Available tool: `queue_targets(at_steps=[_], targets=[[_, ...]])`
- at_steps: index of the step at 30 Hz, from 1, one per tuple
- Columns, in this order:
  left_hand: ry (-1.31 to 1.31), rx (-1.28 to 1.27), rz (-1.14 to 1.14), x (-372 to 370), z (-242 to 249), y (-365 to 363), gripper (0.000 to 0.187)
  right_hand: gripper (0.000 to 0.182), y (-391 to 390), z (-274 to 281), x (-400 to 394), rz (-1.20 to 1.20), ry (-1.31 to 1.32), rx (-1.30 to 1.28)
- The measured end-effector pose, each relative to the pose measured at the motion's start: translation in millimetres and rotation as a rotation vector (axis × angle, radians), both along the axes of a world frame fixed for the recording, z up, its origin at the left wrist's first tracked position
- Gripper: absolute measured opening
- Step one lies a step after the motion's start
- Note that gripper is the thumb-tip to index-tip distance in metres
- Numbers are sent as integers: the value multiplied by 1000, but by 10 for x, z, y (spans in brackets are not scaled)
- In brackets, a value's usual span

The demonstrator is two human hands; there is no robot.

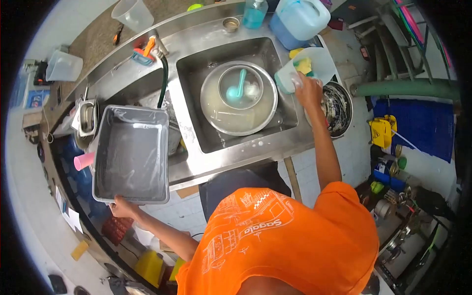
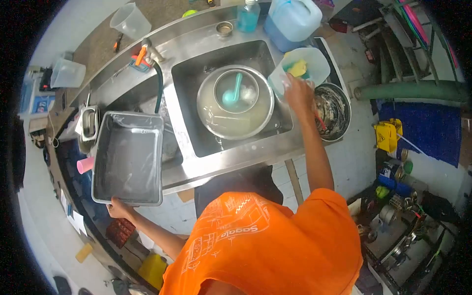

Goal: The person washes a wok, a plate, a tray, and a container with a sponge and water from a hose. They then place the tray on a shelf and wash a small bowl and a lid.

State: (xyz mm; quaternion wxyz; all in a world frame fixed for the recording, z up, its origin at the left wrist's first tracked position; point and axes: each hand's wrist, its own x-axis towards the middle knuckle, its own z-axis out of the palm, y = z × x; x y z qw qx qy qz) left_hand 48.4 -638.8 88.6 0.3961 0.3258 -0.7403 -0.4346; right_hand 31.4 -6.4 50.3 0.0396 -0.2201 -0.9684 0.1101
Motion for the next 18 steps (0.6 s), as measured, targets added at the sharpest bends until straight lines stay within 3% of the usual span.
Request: queue_targets(at_steps=[3, 10, 12, 13, 16, 18], targets=[[-179, -139, 80, -41, -115, -130, 29, 29, 229, 50, 78, 64, -48, 33], [-77, -333, -25, -210, -215, -36, 37, 28, 523, 132, 174, 155, -78, 117], [-130, -421, 9, -260, -399, -278, 38, 26, 549, 151, 212, 140, -93, 101], [-276, -469, 80, -276, -553, -494, 38, 26, 644, 147, 267, 140, -148, 109], [-391, -413, 163, -381, -760, -706, 24, 25, 667, 182, 323, 116, -220, 85], [-132, -243, 69, -453, -555, -352, 24, 28, 503, 383, 237, 68, -332, 76]])
